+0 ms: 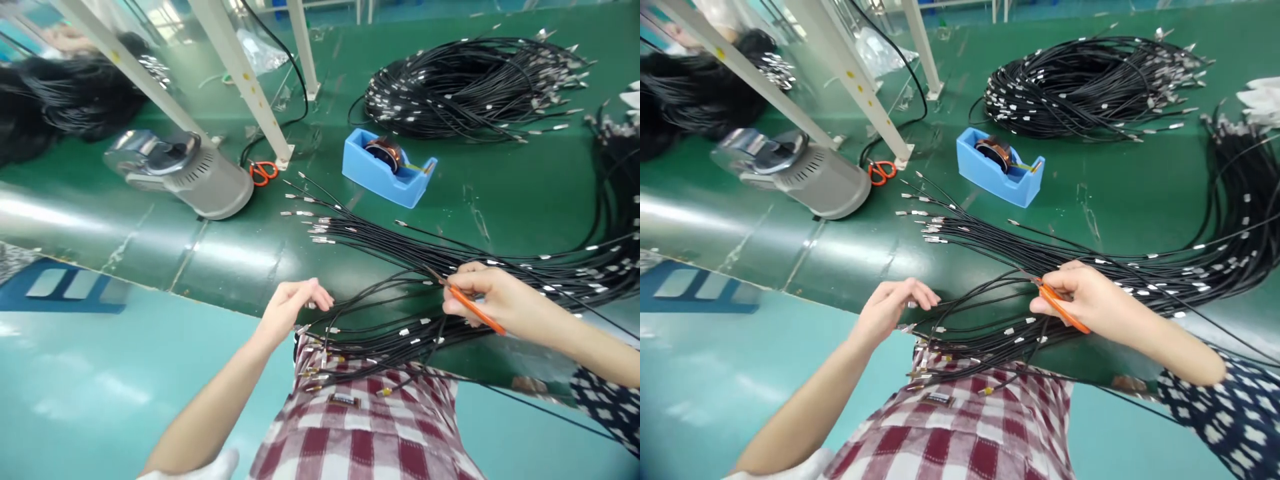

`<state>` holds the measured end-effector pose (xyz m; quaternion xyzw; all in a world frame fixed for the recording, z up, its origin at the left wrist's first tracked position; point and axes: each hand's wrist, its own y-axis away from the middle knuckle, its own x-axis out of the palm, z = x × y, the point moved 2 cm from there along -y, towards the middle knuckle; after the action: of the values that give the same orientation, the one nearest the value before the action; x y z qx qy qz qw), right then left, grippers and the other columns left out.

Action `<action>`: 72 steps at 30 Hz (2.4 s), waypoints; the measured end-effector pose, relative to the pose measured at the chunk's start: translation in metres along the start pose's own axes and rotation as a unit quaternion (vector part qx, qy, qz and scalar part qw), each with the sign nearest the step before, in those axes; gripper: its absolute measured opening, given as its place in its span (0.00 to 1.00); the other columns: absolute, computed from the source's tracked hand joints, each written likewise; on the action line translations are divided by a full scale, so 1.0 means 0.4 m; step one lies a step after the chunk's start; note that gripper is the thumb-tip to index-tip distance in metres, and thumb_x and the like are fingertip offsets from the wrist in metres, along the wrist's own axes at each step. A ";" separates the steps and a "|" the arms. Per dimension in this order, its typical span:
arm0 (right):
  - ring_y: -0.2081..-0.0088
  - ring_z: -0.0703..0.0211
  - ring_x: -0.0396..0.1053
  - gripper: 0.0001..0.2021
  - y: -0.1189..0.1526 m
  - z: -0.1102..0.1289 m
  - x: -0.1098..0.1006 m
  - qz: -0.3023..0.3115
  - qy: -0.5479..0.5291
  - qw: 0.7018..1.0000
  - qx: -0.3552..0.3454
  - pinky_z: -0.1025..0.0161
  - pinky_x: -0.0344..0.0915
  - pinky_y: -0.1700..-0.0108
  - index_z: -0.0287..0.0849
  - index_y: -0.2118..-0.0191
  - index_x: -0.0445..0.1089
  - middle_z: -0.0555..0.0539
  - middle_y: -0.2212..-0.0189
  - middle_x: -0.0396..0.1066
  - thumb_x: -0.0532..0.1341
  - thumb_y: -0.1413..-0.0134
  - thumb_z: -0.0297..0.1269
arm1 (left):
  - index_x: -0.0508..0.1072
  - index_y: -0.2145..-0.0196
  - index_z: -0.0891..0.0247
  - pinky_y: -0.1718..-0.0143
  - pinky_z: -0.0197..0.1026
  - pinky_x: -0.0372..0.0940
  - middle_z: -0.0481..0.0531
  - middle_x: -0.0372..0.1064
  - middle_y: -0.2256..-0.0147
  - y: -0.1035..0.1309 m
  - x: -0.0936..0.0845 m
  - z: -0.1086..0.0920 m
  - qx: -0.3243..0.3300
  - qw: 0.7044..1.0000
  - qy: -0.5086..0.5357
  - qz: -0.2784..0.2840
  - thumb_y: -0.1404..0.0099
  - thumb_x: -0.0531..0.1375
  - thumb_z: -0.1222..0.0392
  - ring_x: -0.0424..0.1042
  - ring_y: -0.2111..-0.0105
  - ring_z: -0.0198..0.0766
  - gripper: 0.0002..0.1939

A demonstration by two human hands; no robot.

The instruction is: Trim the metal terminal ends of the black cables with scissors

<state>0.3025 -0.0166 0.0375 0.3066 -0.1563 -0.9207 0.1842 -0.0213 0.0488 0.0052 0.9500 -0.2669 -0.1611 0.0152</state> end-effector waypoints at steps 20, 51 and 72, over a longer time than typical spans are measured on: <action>0.74 0.60 0.59 0.29 -0.027 0.030 0.010 0.028 0.015 0.999 0.001 0.64 0.52 0.74 0.43 0.80 0.60 0.51 0.82 0.58 0.60 0.49 0.66 | 0.70 0.68 0.61 0.59 0.44 0.65 0.52 0.68 0.68 -0.213 -0.090 0.072 0.096 0.927 -0.345 -0.106 0.38 0.59 0.68 0.69 0.64 0.43 0.04; 0.77 0.65 0.58 0.21 0.020 -0.011 0.014 0.007 -0.041 0.999 -0.001 0.66 0.52 0.75 0.42 0.78 0.65 0.54 0.81 0.59 0.65 0.48 0.54 | 0.80 0.60 0.69 0.78 0.32 0.57 0.56 0.77 0.67 -0.309 0.093 -0.005 -0.049 0.955 0.240 -0.167 0.43 0.67 0.58 0.67 0.76 0.29 0.14; 0.75 0.63 0.66 0.15 0.013 0.061 -0.032 -0.236 -0.167 0.957 -0.023 0.65 0.63 0.71 0.42 0.73 0.72 0.50 0.77 0.73 0.72 0.56 0.48 | 0.74 0.57 0.64 0.64 0.36 0.64 0.50 0.69 0.68 -0.118 0.216 -0.168 0.259 0.956 -0.135 0.026 0.28 0.54 0.65 0.68 0.68 0.34 0.09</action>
<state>0.2982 -0.0113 0.0645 0.1724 -0.0866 -0.9794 -0.0596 0.0930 0.0413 0.0377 0.8836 -0.3236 -0.2126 -0.2633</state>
